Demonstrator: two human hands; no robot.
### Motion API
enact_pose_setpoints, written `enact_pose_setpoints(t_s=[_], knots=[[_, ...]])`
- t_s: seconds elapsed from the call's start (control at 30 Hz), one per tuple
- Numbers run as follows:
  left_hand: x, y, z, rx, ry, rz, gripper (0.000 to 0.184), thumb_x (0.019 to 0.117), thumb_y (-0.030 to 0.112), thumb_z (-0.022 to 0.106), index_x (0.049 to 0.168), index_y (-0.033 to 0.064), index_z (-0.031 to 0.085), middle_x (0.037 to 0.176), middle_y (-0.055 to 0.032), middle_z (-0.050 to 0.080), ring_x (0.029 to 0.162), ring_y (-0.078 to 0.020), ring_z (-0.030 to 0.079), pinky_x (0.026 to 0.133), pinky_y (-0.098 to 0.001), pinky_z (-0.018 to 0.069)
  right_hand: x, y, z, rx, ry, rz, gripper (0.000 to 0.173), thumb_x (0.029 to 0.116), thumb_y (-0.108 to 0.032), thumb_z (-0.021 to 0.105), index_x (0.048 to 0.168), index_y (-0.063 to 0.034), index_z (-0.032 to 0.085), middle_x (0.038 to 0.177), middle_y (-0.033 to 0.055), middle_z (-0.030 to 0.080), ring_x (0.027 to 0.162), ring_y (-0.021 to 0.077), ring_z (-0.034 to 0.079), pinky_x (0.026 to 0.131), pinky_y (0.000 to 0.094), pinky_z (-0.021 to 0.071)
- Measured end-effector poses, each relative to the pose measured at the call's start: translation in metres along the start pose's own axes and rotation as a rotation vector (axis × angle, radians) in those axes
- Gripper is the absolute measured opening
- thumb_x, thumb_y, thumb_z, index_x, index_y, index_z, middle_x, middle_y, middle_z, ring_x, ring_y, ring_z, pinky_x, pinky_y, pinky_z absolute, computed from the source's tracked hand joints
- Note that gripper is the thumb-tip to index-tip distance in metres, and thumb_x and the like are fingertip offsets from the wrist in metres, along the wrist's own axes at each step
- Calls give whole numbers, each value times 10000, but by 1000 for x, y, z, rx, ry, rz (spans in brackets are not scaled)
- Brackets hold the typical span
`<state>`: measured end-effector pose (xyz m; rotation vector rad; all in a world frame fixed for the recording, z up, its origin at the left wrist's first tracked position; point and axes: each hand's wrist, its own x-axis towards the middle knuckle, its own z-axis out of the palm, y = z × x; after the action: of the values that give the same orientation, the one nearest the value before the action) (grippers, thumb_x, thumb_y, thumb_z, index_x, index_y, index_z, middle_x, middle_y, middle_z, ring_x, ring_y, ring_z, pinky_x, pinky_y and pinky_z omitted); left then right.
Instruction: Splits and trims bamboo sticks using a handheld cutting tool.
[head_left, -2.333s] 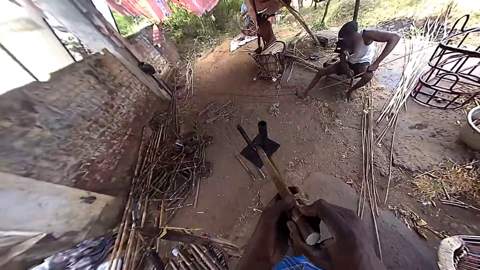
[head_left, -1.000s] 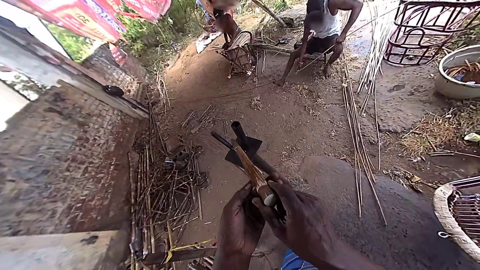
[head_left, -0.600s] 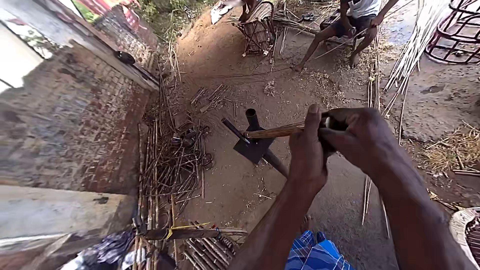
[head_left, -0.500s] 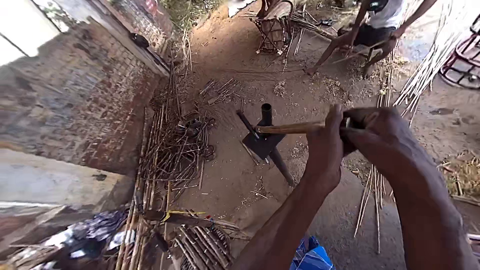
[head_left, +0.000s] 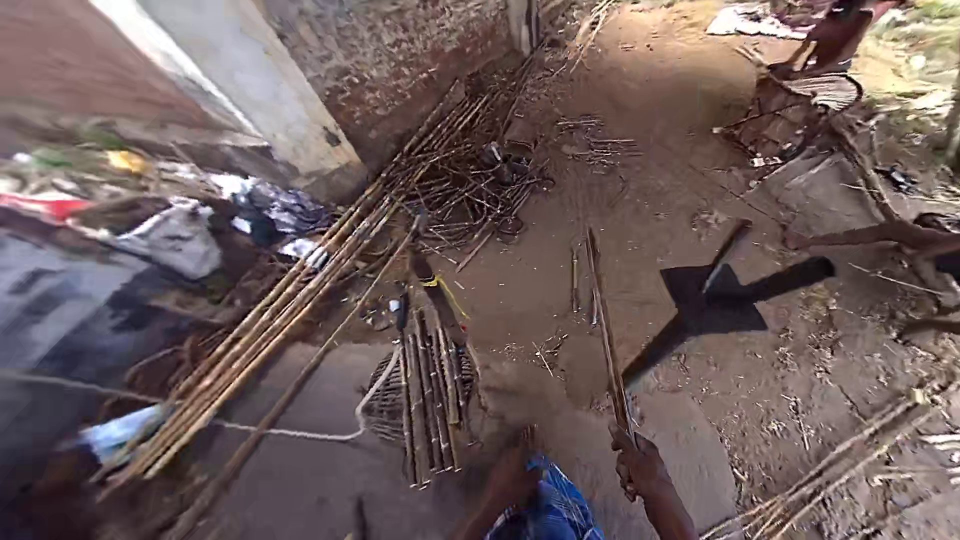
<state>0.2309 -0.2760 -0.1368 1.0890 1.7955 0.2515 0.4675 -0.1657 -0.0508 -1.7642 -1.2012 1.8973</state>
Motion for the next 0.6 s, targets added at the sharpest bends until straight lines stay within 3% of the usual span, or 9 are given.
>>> enact_pose_setpoints(t_s=[0.1, 0.17, 0.23, 0.33, 0.4, 0.47, 0.5, 0.53, 0.6], knots=[[21, -85, -28, -93, 114, -389, 546, 989, 410, 618, 1372, 23, 589, 1294, -229, 649, 1225, -390, 622, 1047, -595, 482, 71, 45, 31, 36, -80, 372, 348, 1090, -391, 479, 891, -108, 513, 529, -48, 350, 394, 75, 340, 389, 247, 361], [39, -127, -50, -151, 148, -575, 476, 1017, 378, 551, 1335, 30, 616, 1299, -222, 647, 1227, -377, 622, 1035, -583, 489, 110, 76, 42, 7, -103, 557, 301, 1105, -342, 435, 913, -119, 496, 539, -48, 343, 387, 66, 323, 367, 233, 346], [60, -159, -74, -194, 208, -716, 453, 1024, 363, 521, 1314, 31, 628, 1302, -214, 648, 1229, -363, 626, 1018, -578, 501, 149, 79, 46, 37, -89, 639, 227, 1107, -292, 399, 982, -137, 508, 531, -60, 329, 367, 47, 308, 339, 212, 329], [80, -190, -106, -231, 281, -878, 505, 997, 339, 566, 1386, 17, 571, 1354, -224, 616, 1248, -370, 614, 1010, -571, 511, 203, 26, 45, -82, -7, 529, 242, 1105, -303, 403, 1033, -108, 528, 537, -59, 335, 379, 49, 329, 362, 220, 359], [100, -208, -123, -251, 372, -920, 581, 988, 348, 598, 1422, -28, 514, 1404, -271, 559, 1249, -400, 606, 1011, -571, 514, 237, -34, 43, -337, 161, 390, 487, 1067, -519, 473, 1039, -43, 575, 574, -13, 419, 421, 93, 408, 408, 278, 416], [126, -231, -136, -272, 437, -955, 609, 999, 359, 596, 1446, -39, 485, 1441, -295, 511, 1249, -415, 600, 1015, -566, 516, 265, -92, 37, -542, 265, 306, 711, 1018, -649, 463, 1245, 18, 557, 796, 121, 566, 581, 203, 534, 544, 403, 495], [135, -237, -143, -271, 433, -973, 589, 994, 347, 597, 1432, -36, 500, 1427, -297, 522, 1236, -416, 609, 1001, -571, 522, 278, -110, 35, -620, 286, 273, 734, 1013, -659, 462, 1282, 19, 548, 853, 146, 599, 609, 221, 564, 564, 421, 511], [143, -242, -150, -272, 411, -984, 565, 979, 327, 612, 1407, -32, 523, 1405, -298, 539, 1226, -422, 613, 982, -585, 529, 289, -122, 34, -690, 293, 217, 680, 1022, -622, 485, 1238, 16, 581, 841, 142, 620, 590, 216, 570, 545, 414, 508], [147, -248, -165, -245, 351, -982, 516, 971, 283, 633, 1386, -12, 552, 1376, -288, 567, 1216, -432, 615, 960, -607, 533, 299, -132, 43, -801, 209, 104, 496, 1055, -460, 537, 1224, -5, 639, 840, 136, 655, 621, 230, 608, 582, 434, 535]])
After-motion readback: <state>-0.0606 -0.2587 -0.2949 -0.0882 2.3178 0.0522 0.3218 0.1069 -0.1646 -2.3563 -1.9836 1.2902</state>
